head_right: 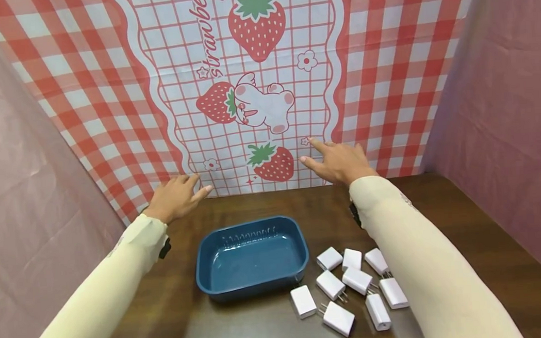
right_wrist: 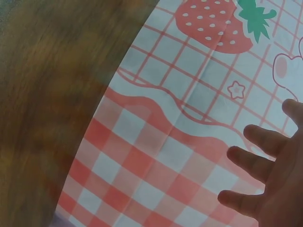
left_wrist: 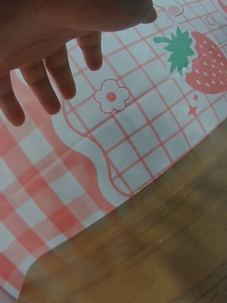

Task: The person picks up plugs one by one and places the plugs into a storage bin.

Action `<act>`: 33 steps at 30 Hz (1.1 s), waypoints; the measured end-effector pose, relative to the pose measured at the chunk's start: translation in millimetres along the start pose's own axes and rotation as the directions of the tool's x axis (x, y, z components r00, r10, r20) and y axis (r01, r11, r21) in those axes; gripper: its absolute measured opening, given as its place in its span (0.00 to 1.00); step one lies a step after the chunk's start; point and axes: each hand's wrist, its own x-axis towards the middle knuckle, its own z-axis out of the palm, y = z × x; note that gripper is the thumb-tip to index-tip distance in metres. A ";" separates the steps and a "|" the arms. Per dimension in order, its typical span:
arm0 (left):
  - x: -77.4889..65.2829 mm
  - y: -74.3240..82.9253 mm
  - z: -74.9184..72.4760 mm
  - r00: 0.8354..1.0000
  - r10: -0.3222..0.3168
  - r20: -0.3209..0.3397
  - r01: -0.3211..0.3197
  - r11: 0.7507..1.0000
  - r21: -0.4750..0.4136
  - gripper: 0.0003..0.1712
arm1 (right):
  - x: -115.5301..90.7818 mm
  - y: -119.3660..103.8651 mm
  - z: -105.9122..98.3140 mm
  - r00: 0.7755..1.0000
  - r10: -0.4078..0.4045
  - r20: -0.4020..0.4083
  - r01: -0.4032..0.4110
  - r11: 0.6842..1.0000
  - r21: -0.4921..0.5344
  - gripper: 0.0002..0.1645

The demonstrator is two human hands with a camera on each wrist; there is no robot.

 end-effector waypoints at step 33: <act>-29.5 2.3 39.4 0.983 0.017 -0.181 -0.049 0.983 -0.176 0.27 | -26.4 -4.2 32.2 0.990 -0.068 -0.126 0.076 0.995 0.058 0.25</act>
